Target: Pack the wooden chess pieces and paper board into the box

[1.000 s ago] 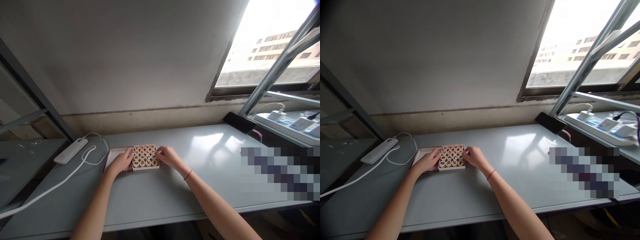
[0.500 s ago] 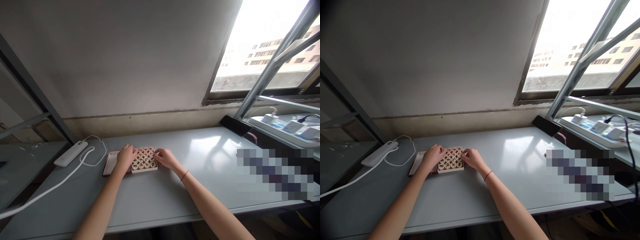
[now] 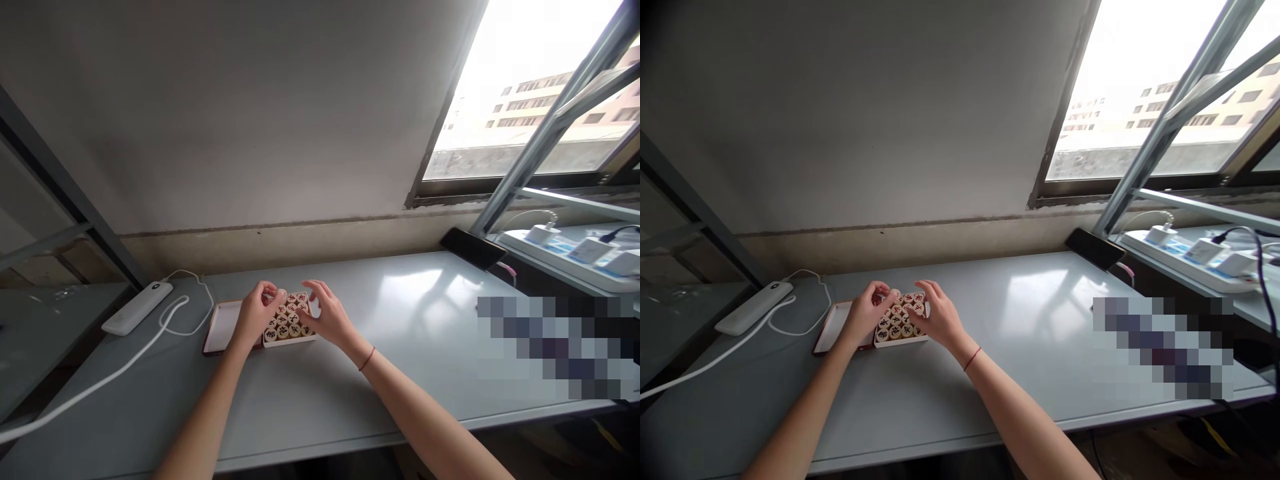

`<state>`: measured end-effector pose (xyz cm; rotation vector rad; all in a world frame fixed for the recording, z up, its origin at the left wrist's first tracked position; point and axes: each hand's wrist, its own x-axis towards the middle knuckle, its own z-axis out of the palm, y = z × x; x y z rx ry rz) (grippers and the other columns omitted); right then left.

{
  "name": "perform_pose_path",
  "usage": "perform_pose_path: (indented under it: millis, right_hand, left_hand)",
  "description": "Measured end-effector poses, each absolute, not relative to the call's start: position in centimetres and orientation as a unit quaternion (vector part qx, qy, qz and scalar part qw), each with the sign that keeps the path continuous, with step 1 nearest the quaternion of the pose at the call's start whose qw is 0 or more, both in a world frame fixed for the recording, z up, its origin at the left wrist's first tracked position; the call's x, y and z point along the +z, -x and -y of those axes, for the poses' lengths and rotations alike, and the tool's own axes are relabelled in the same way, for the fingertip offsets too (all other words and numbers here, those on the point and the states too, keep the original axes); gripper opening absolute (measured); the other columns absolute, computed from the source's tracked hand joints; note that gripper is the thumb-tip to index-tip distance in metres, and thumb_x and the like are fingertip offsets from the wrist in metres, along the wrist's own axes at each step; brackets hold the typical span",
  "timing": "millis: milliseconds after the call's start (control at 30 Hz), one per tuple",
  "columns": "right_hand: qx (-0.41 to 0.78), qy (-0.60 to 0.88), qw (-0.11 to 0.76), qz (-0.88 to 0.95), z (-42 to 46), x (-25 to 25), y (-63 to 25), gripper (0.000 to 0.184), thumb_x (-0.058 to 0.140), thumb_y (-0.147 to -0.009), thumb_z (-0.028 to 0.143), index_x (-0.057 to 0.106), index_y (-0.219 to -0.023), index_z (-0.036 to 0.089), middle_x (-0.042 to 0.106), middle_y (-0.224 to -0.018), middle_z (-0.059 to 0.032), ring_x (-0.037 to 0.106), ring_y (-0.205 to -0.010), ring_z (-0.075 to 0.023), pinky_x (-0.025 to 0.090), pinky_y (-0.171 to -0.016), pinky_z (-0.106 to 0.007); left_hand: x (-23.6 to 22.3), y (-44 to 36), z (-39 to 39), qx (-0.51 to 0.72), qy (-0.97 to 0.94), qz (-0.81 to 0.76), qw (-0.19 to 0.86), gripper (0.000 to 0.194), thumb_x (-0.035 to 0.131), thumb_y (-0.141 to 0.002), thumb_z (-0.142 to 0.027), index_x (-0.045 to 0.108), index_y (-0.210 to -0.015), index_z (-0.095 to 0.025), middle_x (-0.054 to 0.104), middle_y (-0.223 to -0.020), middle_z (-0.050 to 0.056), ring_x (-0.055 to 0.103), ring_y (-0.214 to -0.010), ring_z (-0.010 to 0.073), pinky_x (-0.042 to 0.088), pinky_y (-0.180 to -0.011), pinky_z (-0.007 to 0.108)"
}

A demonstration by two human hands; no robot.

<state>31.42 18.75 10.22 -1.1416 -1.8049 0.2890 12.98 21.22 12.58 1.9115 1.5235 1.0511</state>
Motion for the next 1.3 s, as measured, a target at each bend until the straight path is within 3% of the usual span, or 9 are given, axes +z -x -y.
perform_pose_path:
  millis: [67, 167, 267, 367, 500, 600, 733, 933, 1300]
  right_hand:
    - [0.095, 0.404, 0.502, 0.759, -18.3, 10.5, -30.4, 0.034, 0.056, -0.081, 0.024, 0.054, -0.115, 0.023, 0.062, -0.112, -0.0090, 0.060, -0.092, -0.0191, 0.050, -0.079, -0.032]
    - [0.089, 0.375, 0.526, 0.758, -18.2, 10.7, -29.9, 0.022, 0.052, -0.085, 0.019, 0.057, -0.105, 0.024, 0.066, -0.099, -0.0062, 0.061, -0.091, -0.0181, 0.050, -0.080, -0.032]
    - [0.072, 0.428, 0.533, 0.726, -19.2, 10.5, -31.3, 0.016, 0.055, -0.085, 0.023, 0.058, -0.100, 0.023, 0.068, -0.093, -0.0057, 0.062, -0.086, -0.0186, 0.050, -0.077, -0.032]
    - [0.027, 0.521, 0.531, 0.668, -20.9, 9.4, -33.7, 0.010, 0.051, -0.086, 0.024, 0.058, -0.093, 0.022, 0.067, -0.094, -0.0061, 0.060, -0.090, -0.0198, 0.047, -0.080, -0.033]
    - [0.013, 0.648, 0.389, 0.655, -22.6, 7.5, -35.7, 0.011, 0.048, -0.086, 0.021, 0.058, -0.081, 0.021, 0.067, -0.092, -0.0071, 0.054, -0.096, -0.0238, 0.041, -0.080, -0.035]
    - [0.037, 0.705, 0.302, 0.640, -22.9, 6.6, -35.6, 0.011, 0.048, -0.085, 0.024, 0.060, -0.085, 0.022, 0.066, -0.096, -0.0076, 0.052, -0.097, -0.0255, 0.038, -0.078, -0.035]
    - [0.046, 0.714, 0.304, 0.630, -22.8, 6.3, -35.2, 0.018, 0.050, -0.083, 0.028, 0.061, -0.096, 0.022, 0.063, -0.107, -0.0085, 0.049, -0.102, -0.0260, 0.035, -0.083, -0.037]
    - [0.061, 0.716, 0.313, 0.621, -22.8, 6.2, -35.3, 0.022, 0.049, -0.082, 0.028, 0.061, -0.100, 0.023, 0.063, -0.107, -0.0082, 0.048, -0.104, -0.0261, 0.034, -0.085, -0.037]
    - [0.064, 0.710, 0.343, 0.612, -22.9, 5.7, -35.5, 0.022, 0.049, -0.080, 0.028, 0.060, -0.098, 0.023, 0.063, -0.103, -0.0073, 0.050, -0.101, -0.0249, 0.034, -0.083, -0.036]
  left_hand:
    - [13.0, -14.1, -20.3, 0.404, -0.683, -0.504, 0.341, 0.030, 0.058, -0.078, -0.050, 0.052, -0.082, -0.021, 0.059, -0.074, -0.002, 0.056, -0.067, 0.0131, 0.043, -0.062, 0.022]
    - [13.2, -15.0, -19.6, 0.417, -0.650, -0.482, 0.414, 0.035, 0.058, -0.076, -0.053, 0.051, -0.080, -0.019, 0.058, -0.071, -0.001, 0.058, -0.069, 0.0139, 0.045, -0.064, 0.022]
    - [13.0, -14.2, -20.0, 0.394, -0.675, -0.531, 0.328, 0.035, 0.052, -0.081, -0.053, 0.055, -0.086, -0.019, 0.061, -0.075, 0.001, 0.059, -0.072, 0.0159, 0.046, -0.066, 0.025]
    - [12.7, -12.4, -20.9, 0.342, -0.726, -0.586, 0.110, 0.031, 0.045, -0.087, -0.045, 0.063, -0.090, -0.019, 0.063, -0.089, 0.006, 0.060, -0.086, 0.0201, 0.046, -0.078, 0.029]
    - [12.0, -11.2, -21.4, 0.215, -0.737, -0.640, -0.006, 0.030, 0.042, -0.088, -0.032, 0.069, -0.089, -0.020, 0.061, -0.090, 0.008, 0.060, -0.086, 0.0217, 0.045, -0.079, 0.030]
    - [11.7, -11.7, -21.2, 0.149, -0.734, -0.660, -0.050, 0.032, 0.041, -0.088, -0.029, 0.072, -0.089, -0.020, 0.061, -0.090, 0.008, 0.059, -0.085, 0.0225, 0.046, -0.076, 0.030]
    - [11.6, -13.1, -20.8, 0.108, -0.724, -0.678, -0.066, 0.036, 0.038, -0.089, -0.031, 0.072, -0.095, -0.019, 0.060, -0.096, 0.010, 0.058, -0.090, 0.0246, 0.046, -0.076, 0.032]
    - [11.9, -14.4, -20.4, 0.082, -0.706, -0.704, 0.000, 0.038, 0.036, -0.091, -0.032, 0.067, -0.105, -0.015, 0.059, -0.104, 0.013, 0.057, -0.096, 0.0258, 0.046, -0.076, 0.033]
    - [11.6, -14.3, -20.5, 0.102, -0.701, -0.705, -0.008, 0.037, 0.033, -0.092, -0.025, 0.069, -0.098, -0.017, 0.060, -0.099, 0.012, 0.057, -0.095, 0.0254, 0.045, -0.077, 0.035]
